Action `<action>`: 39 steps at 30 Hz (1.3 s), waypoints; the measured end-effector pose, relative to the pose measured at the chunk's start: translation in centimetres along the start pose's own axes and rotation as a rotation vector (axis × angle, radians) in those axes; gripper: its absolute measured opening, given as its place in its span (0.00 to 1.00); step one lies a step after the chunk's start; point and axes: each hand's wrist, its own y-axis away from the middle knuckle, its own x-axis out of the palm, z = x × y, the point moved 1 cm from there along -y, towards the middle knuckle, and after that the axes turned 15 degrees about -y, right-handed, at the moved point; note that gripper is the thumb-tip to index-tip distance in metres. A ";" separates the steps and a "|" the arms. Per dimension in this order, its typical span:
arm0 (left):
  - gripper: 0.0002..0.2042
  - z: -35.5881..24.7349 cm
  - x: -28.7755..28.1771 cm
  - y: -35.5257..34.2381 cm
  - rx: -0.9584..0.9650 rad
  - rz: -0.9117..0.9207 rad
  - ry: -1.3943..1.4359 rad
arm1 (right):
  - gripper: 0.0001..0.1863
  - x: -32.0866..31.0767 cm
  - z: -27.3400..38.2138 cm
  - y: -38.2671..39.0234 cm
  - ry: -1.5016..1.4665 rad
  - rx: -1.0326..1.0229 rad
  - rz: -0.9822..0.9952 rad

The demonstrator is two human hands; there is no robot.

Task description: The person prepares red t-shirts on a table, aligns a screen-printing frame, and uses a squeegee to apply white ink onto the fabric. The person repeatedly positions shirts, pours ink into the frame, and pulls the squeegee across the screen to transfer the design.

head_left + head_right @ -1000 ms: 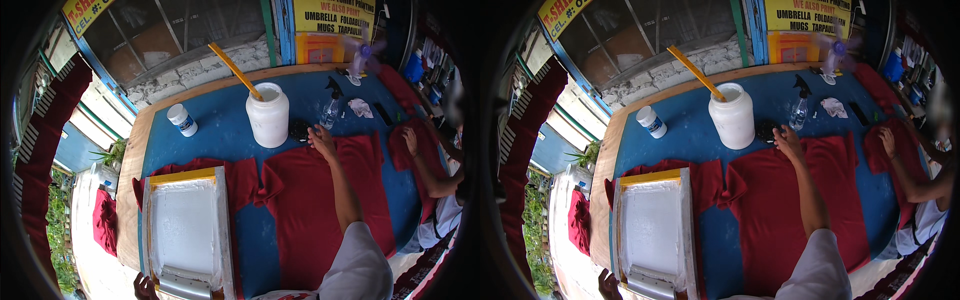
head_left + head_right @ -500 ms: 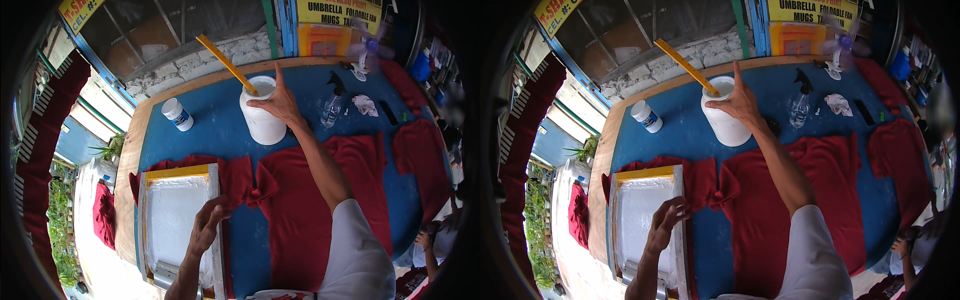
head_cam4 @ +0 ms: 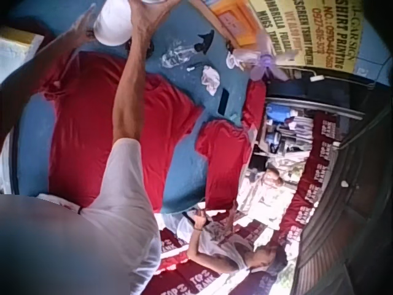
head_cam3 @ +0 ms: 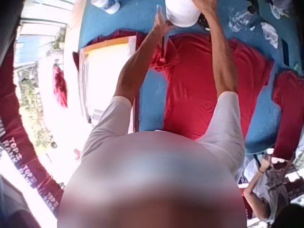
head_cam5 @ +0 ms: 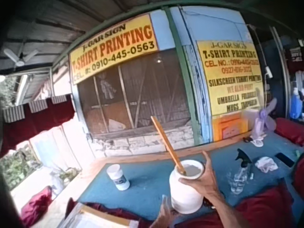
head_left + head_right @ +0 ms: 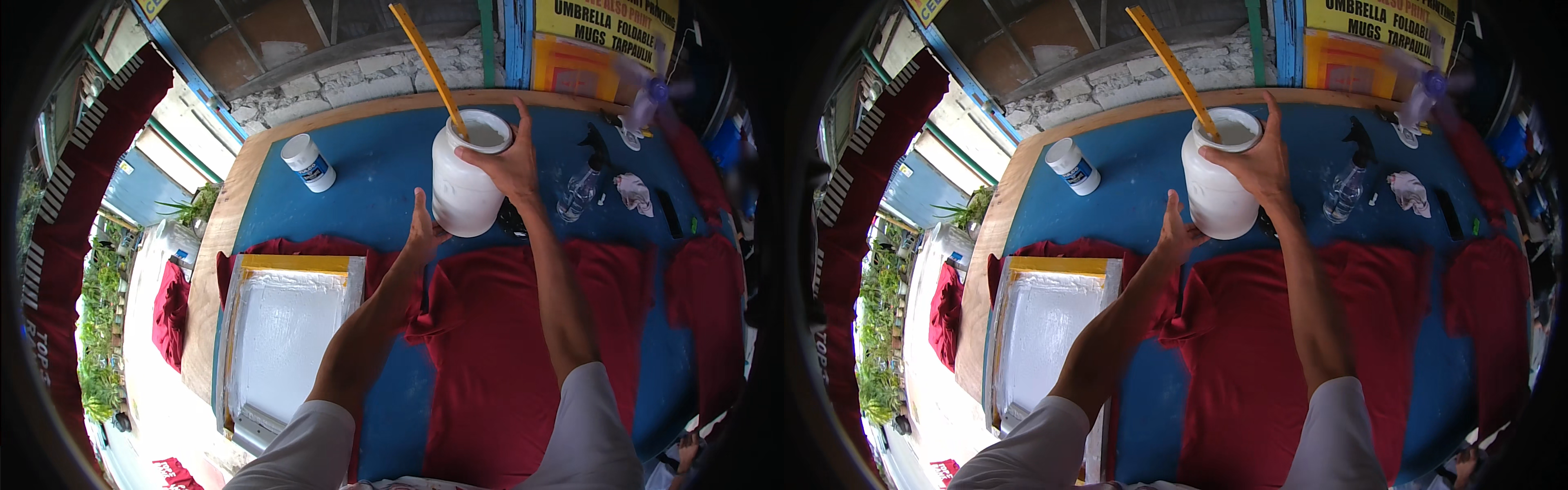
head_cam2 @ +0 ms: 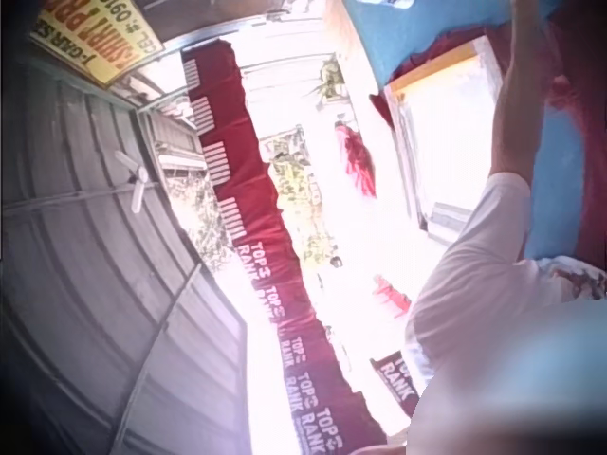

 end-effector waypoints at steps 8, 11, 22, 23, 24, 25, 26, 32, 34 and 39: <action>0.59 -3.8 -0.2 10.8 0.207 0.003 0.036 | 0.74 3.2 11.2 4.8 -0.127 -0.222 0.121; 0.59 -4.9 -1.3 18.6 0.210 0.044 0.109 | 0.74 4.7 16.7 8.7 -0.229 -0.227 0.155; 0.58 8.2 -4.3 39.5 -0.076 -0.101 0.117 | 0.76 6.8 20.0 28.0 -0.320 0.176 0.291; 0.58 9.4 -4.5 40.2 -0.075 -0.093 0.138 | 0.76 6.9 19.8 29.2 -0.300 0.172 0.291; 0.58 10.5 -4.8 40.6 -0.081 -0.060 0.217 | 0.76 6.9 19.6 30.2 -0.299 0.167 0.288; 0.58 11.5 -5.0 41.3 -0.098 -0.061 0.214 | 0.76 7.0 19.5 31.3 -0.310 0.179 0.276; 0.58 12.4 -5.0 41.9 -0.116 -0.057 0.211 | 0.76 7.1 19.4 32.1 -0.289 0.181 0.280; 0.51 13.6 -6.8 47.0 -0.374 0.073 0.238 | 0.75 7.7 20.1 36.5 -0.098 0.139 0.293; 0.44 11.3 -9.8 50.7 -0.321 0.342 0.042 | 0.75 8.1 20.3 37.5 0.003 0.061 0.302; 0.20 -1.2 -16.1 56.9 0.306 0.587 -0.855 | 0.76 10.7 21.4 40.8 0.179 -0.049 0.289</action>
